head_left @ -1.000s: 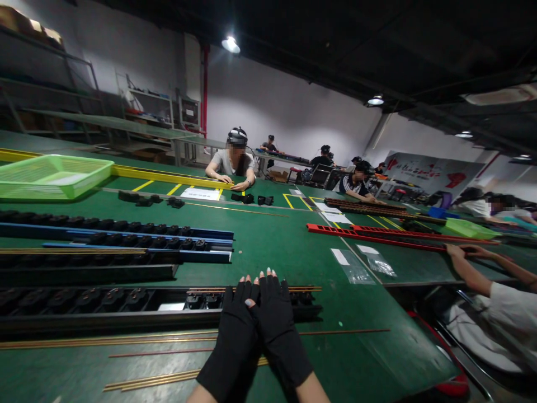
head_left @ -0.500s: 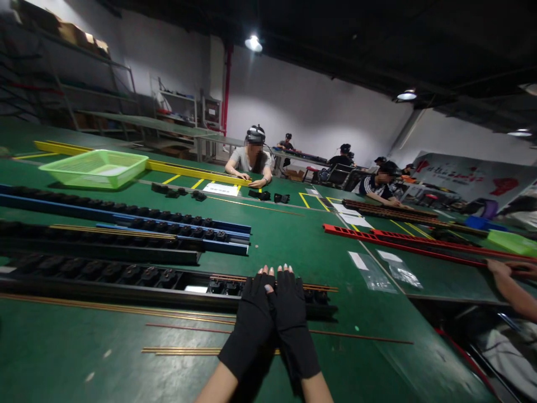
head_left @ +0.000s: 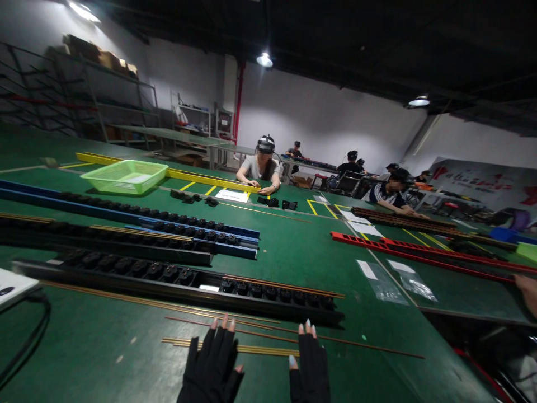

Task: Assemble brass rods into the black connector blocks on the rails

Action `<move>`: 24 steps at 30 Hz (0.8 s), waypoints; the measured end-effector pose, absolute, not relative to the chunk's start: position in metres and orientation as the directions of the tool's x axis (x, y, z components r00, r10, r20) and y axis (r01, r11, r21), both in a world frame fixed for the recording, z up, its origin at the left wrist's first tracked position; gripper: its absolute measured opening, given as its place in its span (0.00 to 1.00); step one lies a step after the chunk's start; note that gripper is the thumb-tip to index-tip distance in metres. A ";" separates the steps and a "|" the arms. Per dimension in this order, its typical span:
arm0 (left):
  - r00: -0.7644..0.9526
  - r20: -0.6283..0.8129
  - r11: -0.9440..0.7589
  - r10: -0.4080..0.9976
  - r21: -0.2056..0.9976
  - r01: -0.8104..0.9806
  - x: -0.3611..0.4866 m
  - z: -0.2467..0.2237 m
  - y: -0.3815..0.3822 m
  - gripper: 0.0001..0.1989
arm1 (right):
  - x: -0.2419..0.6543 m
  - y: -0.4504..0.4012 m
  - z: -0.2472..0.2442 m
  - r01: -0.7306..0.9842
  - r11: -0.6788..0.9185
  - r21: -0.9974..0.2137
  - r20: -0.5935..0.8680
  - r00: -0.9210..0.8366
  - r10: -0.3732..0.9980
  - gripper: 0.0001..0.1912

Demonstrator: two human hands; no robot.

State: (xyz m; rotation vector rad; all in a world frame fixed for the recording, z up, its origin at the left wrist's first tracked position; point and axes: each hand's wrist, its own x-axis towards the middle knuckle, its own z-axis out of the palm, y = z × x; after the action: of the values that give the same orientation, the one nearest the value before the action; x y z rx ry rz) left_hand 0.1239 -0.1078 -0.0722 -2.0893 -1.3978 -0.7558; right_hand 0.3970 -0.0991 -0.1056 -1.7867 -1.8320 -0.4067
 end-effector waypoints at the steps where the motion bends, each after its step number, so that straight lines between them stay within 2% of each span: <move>1: 0.281 0.704 -0.297 0.652 -0.104 0.949 0.109 -0.085 -0.112 0.27 | 0.402 -0.105 -0.113 0.984 0.046 -0.170 0.572 0.060 0.818 0.34; 4: 0.097 0.668 -0.111 0.738 -0.022 0.994 0.076 -0.104 -0.117 0.25 | 0.418 -0.113 -0.123 0.984 0.000 -0.176 0.638 0.114 0.761 0.33; 7: -0.050 0.631 0.036 0.774 0.036 0.999 0.067 -0.100 -0.115 0.28 | 0.425 -0.114 -0.121 0.995 0.026 -0.095 0.717 0.051 0.695 0.33; 10: -0.049 0.593 0.045 0.804 0.022 0.999 0.070 -0.089 -0.113 0.28 | 0.421 -0.116 -0.115 0.998 0.035 -0.045 0.729 0.009 0.684 0.31; 19: -0.022 0.583 0.039 0.812 -0.016 0.999 0.074 -0.080 -0.115 0.27 | 0.420 -0.114 -0.119 0.999 0.040 -0.013 0.723 -0.018 0.691 0.29; 24: 0.034 0.605 0.023 0.796 -0.087 0.996 0.068 -0.088 -0.113 0.26 | 0.409 -0.123 -0.086 0.989 0.051 -0.138 0.742 0.069 0.667 0.19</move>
State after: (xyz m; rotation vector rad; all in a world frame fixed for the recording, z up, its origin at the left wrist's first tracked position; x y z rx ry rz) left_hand 0.0675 -0.1133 -0.0883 -1.8203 -1.8091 -0.5263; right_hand 0.4092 -0.1233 -0.0864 -1.6835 -1.6652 -0.6153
